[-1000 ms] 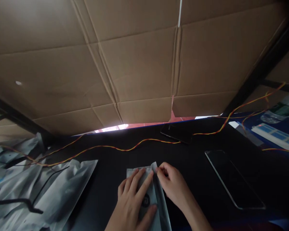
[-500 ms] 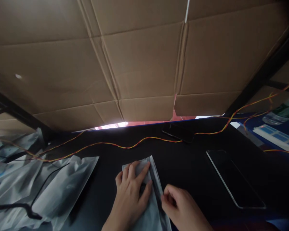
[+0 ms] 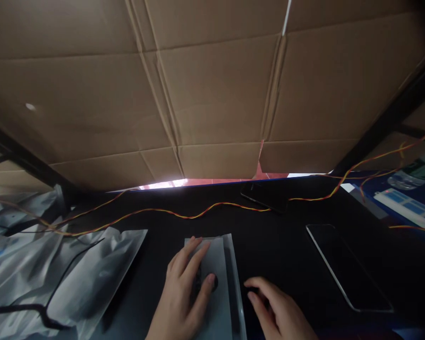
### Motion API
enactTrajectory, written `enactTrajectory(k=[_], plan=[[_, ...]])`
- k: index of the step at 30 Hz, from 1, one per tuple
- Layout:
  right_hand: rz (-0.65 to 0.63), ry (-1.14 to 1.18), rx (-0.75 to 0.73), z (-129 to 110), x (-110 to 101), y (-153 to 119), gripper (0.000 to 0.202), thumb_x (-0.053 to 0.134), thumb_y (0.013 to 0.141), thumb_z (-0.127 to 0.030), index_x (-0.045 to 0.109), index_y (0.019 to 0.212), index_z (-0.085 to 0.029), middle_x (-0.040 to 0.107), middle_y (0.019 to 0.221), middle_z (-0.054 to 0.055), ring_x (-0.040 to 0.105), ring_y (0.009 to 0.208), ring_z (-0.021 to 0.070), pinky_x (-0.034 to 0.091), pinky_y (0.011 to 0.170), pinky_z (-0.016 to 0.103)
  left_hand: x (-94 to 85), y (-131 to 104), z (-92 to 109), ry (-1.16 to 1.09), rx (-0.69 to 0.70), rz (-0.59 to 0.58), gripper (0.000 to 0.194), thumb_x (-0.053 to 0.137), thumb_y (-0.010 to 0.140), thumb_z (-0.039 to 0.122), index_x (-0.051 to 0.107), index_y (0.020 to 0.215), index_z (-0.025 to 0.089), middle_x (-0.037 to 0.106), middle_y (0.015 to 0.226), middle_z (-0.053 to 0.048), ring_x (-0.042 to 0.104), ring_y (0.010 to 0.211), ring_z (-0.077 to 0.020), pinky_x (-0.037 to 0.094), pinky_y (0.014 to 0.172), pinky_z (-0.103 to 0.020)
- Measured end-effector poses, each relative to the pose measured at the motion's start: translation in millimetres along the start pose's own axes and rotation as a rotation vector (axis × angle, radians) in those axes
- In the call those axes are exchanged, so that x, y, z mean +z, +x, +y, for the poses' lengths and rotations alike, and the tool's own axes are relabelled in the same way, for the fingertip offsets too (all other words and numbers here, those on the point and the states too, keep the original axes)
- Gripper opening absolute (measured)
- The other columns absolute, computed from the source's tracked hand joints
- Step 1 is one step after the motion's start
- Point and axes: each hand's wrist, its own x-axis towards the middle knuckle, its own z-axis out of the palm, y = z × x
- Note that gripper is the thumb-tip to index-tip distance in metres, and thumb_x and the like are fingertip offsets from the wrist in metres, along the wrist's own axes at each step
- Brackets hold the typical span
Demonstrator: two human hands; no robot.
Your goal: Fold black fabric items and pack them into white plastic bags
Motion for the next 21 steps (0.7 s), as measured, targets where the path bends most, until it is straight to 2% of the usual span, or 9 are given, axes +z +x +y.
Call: enactTrajectory(k=[2, 4, 6, 10, 13, 15, 17, 20, 21], plan=[[0.001, -0.105, -0.072, -13, 1, 12, 0.029, 0.048, 0.111, -0.035, 0.076, 0.114, -0.031, 0.079, 0.105, 0.004, 0.080, 0.089, 0.0205, 0.060, 0.079, 0.026, 0.0, -11, -1, 0.019, 0.034, 0.017, 0.060, 0.053, 0.113, 0.031, 0.036, 0.171, 0.032, 0.048, 0.174, -0.009, 0.047, 0.161, -0.0323, 0.055, 0.120, -0.054], [0.001, -0.203, -0.112, -23, 5, 22, 0.035, 0.041, 0.110, -0.026, 0.077, 0.106, -0.030, 0.077, 0.103, 0.004, 0.080, 0.084, 0.0191, 0.060, 0.074, 0.025, 2.7, -21, -1, 0.057, 0.082, -0.016, 0.064, 0.051, 0.114, 0.031, 0.029, 0.175, 0.028, 0.043, 0.178, -0.011, 0.040, 0.165, -0.0353, 0.053, 0.121, -0.058], [0.003, -0.251, -0.147, -27, 9, 29, 0.040, 0.038, 0.108, -0.021, 0.077, 0.107, -0.029, 0.076, 0.104, 0.005, 0.081, 0.083, 0.0182, 0.061, 0.073, 0.025, 5.9, -27, 0, 0.098, 0.106, -0.040, 0.066, 0.047, 0.116, 0.030, 0.023, 0.177, 0.024, 0.036, 0.181, -0.014, 0.032, 0.167, -0.0380, 0.051, 0.120, -0.062], [0.075, -0.272, -0.139, -23, 15, 33, 0.033, 0.062, 0.097, -0.028, 0.076, 0.128, -0.027, 0.081, 0.112, 0.008, 0.084, 0.095, 0.0257, 0.065, 0.078, 0.030, 10.0, -29, -2, 0.163, 0.124, -0.035, 0.066, 0.039, 0.118, 0.037, 0.020, 0.178, 0.017, 0.025, 0.183, -0.018, 0.026, 0.168, -0.0396, 0.051, 0.119, -0.059], [0.147, -0.279, -0.127, -19, 28, 32, 0.036, 0.072, 0.086, -0.025, 0.078, 0.121, -0.027, 0.083, 0.114, 0.010, 0.082, 0.105, 0.0321, 0.067, 0.085, 0.036, 13.2, -27, -6, 0.198, 0.207, -0.019, 0.071, 0.033, 0.119, 0.050, 0.018, 0.178, 0.014, 0.020, 0.184, -0.020, 0.025, 0.167, -0.0403, 0.053, 0.119, -0.054], [0.202, -0.231, -0.130, -20, 39, 32, 0.038, 0.073, 0.081, -0.021, 0.079, 0.117, -0.029, 0.083, 0.117, 0.010, 0.081, 0.111, 0.0335, 0.065, 0.090, 0.037, 16.6, -25, -8, 0.235, 0.254, -0.007, 0.077, 0.032, 0.117, 0.059, 0.019, 0.178, 0.014, 0.022, 0.183, -0.020, 0.027, 0.167, -0.0409, 0.054, 0.118, -0.053], [0.206, -0.121, -0.096, -25, 45, 33, 0.035, 0.072, 0.082, -0.021, 0.078, 0.115, -0.029, 0.084, 0.113, 0.008, 0.081, 0.107, 0.0310, 0.064, 0.089, 0.034, 19.8, -25, -9, 0.283, 0.262, 0.000, 0.080, 0.033, 0.116, 0.063, 0.018, 0.178, 0.013, 0.029, 0.181, -0.021, 0.033, 0.166, -0.0410, 0.056, 0.117, -0.054], [0.128, 0.084, -0.009, -35, 33, 34, 0.011, 0.068, 0.092, -0.033, 0.073, 0.099, -0.026, 0.081, 0.095, 0.005, 0.079, 0.089, 0.0250, 0.062, 0.079, 0.029, 21.3, -29, -11, 0.364, 0.209, 0.006, 0.076, 0.037, 0.117, 0.054, 0.018, 0.178, 0.014, 0.039, 0.178, -0.018, 0.044, 0.162, -0.0398, 0.059, 0.114, -0.056], [0.112, 0.149, 0.016, -38, 24, 33, 0.013, 0.067, 0.095, -0.038, 0.071, 0.096, -0.026, 0.080, 0.091, 0.005, 0.079, 0.087, 0.0242, 0.061, 0.078, 0.029, 20.3, -31, -14, 0.394, 0.193, 0.010, 0.074, 0.038, 0.117, 0.051, 0.018, 0.178, 0.015, 0.041, 0.177, -0.016, 0.047, 0.160, -0.0394, 0.060, 0.112, -0.056]])
